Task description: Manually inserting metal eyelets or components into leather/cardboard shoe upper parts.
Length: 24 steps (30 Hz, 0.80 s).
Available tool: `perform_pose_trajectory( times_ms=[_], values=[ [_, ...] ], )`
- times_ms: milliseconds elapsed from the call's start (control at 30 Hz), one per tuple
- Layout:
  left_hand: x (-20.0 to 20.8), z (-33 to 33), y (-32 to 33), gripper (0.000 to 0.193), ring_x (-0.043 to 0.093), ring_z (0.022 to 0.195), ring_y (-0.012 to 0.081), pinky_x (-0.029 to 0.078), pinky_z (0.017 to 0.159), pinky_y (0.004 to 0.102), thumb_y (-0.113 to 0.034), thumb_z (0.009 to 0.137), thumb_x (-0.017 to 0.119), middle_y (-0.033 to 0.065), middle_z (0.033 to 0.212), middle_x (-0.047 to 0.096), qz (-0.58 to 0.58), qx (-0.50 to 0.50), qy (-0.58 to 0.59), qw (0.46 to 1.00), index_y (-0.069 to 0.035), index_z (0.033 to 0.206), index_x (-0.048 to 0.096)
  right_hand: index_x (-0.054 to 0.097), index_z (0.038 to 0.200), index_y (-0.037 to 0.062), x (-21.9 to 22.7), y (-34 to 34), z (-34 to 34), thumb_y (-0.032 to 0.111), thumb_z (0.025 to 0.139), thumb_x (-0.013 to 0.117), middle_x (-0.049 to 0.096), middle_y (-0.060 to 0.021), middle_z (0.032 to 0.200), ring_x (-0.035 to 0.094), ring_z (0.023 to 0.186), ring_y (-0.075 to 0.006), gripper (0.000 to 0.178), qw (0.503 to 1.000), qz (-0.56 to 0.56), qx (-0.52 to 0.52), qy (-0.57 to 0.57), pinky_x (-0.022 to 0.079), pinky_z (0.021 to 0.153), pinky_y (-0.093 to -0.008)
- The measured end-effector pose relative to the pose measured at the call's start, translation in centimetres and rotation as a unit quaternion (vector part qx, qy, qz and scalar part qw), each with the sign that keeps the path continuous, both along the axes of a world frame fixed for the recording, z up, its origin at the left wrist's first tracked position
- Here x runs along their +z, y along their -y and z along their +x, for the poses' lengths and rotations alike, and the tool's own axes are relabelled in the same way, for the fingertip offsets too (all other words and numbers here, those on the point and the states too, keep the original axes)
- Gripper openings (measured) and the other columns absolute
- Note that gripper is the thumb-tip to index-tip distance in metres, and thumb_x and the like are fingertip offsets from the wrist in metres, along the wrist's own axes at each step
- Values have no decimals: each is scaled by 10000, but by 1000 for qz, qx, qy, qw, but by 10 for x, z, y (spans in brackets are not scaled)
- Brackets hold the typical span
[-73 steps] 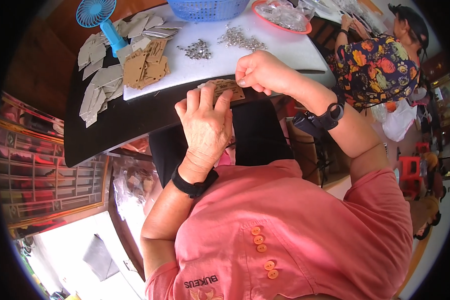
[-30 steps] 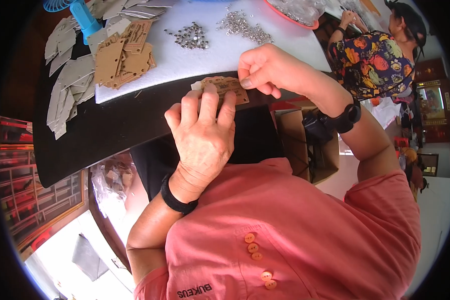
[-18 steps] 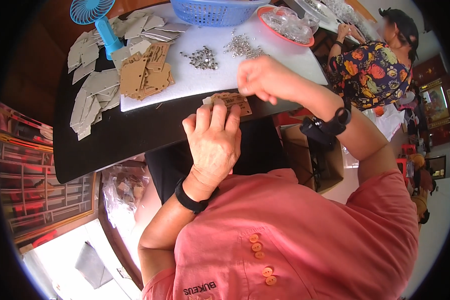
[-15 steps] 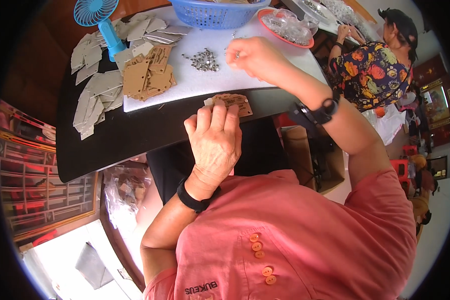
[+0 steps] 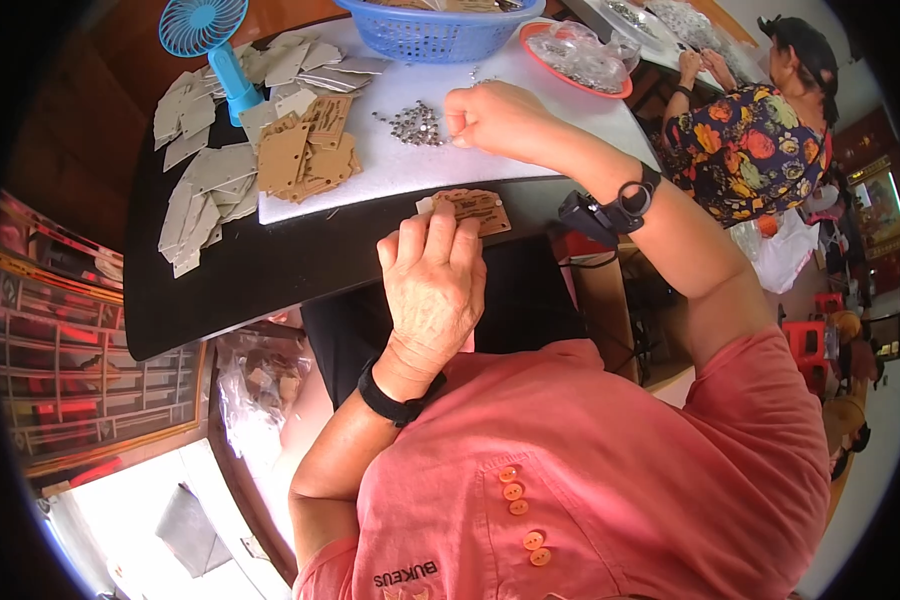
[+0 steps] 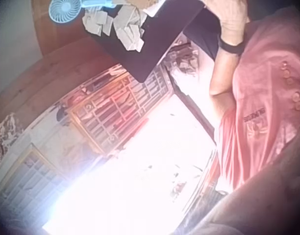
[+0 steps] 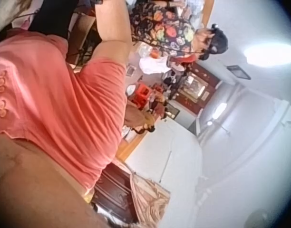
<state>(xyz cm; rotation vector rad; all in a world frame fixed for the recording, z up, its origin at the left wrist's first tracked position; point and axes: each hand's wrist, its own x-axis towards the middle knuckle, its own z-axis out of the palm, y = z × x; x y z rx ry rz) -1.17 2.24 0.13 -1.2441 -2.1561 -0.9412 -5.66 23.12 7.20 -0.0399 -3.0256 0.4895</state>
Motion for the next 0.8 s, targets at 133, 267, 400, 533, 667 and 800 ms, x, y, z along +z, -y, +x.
perform_pose_trajectory(
  times_ms=[133, 267, 400, 533, 667, 800],
  values=[
    [0, 1, 0, 272, 542, 943, 276, 382, 798, 397, -78, 788, 668, 80, 1146, 602, 4, -1, 0, 1000, -85, 1059, 640, 662, 866, 92, 1, 3, 7, 183, 797, 687, 642, -61, 687, 598, 561, -195, 117, 991, -112, -72, 29, 469, 592, -367],
    [0, 2, -2, 255, 548, 949, 276, 388, 806, 397, -82, 796, 669, 76, 1153, 607, 7, 2, -5, 1000, -84, 1050, 646, 665, 851, 93, -7, 2, 6, 209, 790, 676, 634, -71, 673, 598, 575, -223, 131, 997, -59, -20, -46, 454, 592, -388],
    [-2, 2, -4, 237, 557, 941, 274, 391, 811, 399, -82, 804, 667, 73, 1142, 618, 19, 5, -11, 1000, -85, 1041, 652, 661, 837, 104, -9, 0, 3, 229, 775, 679, 630, -72, 671, 613, 641, -246, 141, 997, 31, 42, -62, 448, 609, -401],
    [-2, 3, -5, 209, 568, 911, 271, 392, 820, 400, -84, 820, 656, 72, 1117, 632, 24, 12, -14, 1000, -87, 1029, 657, 655, 827, 104, -8, -4, 2, 227, 770, 683, 631, -71, 668, 620, 694, -267, 138, 998, 23, 53, -34, 451, 645, -406],
    [-1, 9, -2, 242, 567, 939, 276, 386, 839, 400, -66, 788, 655, 85, 1135, 628, 26, -13, -2, 1000, -81, 1030, 654, 647, 812, 83, 14, 4, 28, 173, 793, 672, 590, -46, 613, 567, 565, -180, 95, 996, -79, 31, 24, 422, 507, -353],
    [0, 17, -6, 305, 563, 966, 278, 382, 855, 400, -52, 741, 660, 88, 1164, 611, 18, -56, 0, 998, -76, 1045, 641, 640, 794, 52, 12, 4, 63, 98, 813, 658, 533, -6, 563, 462, 462, -76, 53, 959, -241, -60, 133, 342, 391, -255]
  ],
)
